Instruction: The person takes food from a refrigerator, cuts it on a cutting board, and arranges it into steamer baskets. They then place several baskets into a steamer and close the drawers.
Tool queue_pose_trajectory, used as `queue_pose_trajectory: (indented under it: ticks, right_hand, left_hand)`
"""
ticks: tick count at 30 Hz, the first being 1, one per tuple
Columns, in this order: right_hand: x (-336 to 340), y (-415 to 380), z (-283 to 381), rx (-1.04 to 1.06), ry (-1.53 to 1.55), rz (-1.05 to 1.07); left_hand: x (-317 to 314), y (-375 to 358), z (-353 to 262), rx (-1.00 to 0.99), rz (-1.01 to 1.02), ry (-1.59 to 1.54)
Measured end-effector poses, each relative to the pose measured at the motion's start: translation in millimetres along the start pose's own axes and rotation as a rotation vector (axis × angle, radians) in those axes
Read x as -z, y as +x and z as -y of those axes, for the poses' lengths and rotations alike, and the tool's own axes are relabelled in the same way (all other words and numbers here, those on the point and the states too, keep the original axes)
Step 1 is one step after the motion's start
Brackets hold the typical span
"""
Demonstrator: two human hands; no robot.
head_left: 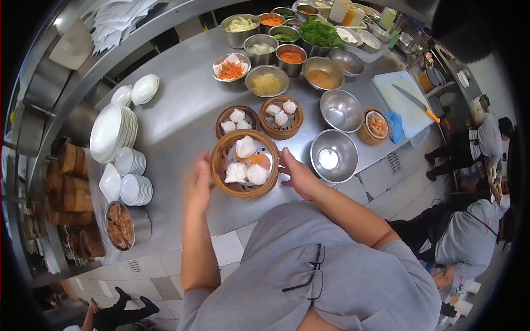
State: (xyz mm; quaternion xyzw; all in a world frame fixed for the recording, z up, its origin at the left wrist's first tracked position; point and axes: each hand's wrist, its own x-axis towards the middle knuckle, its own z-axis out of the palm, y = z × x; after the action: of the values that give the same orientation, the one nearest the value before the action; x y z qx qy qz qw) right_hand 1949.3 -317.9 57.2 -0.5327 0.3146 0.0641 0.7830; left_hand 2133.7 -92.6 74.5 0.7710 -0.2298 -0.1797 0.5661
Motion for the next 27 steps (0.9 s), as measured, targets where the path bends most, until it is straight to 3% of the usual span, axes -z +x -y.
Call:
queue_pose_trajectory:
  ticks: [2,3,5,8,10,16,18,19,20,21,24,27]
  right_hand:
    - [2,10,-9,-0.060,0.057,-0.164]
    - [3,13,-13,-0.059,0.066,-0.172]
    - [4,18,-14,-0.107,0.214,0.094]
    - [-1,15,-20,-0.011,0.377,0.177]
    - [4,16,-19,-0.021,0.375,0.206]
    - [21,24,-23,-0.079,0.034,0.103]
    - [40,57,-46,0.230,-0.246,-0.274]
    - [45,69,-50,0.237,-0.250,-0.274]
    - [50,80,-51,0.353,-0.398,-0.479]
    - [55,86,-48,0.469,-0.546,-0.687]
    - [58,92,-36,0.405,-0.781,-0.691]
    - [61,97,-24,0.405,-0.827,-0.691]
  left_hand:
    - [-19,-13,-8,0.405,0.231,-0.851]
    - [-36,-19,-16,0.317,0.253,-0.813]
    - [-42,-21,-15,0.353,0.252,-0.869]
    - [-50,-26,-16,0.349,0.233,-0.836]
    - [-50,-29,-19,0.474,0.237,-0.834]
    - [-20,8,7,0.501,0.291,-0.603]
    - [-9,46,46,0.508,0.335,-0.530]
    - [-11,66,72,0.340,0.248,-0.206]
    - [-14,86,98,0.167,0.155,0.113]
    - [-18,106,127,0.156,0.153,0.107]
    - [-32,135,156,-0.028,0.200,0.155]
    - [-42,131,143,-0.222,0.051,0.352]
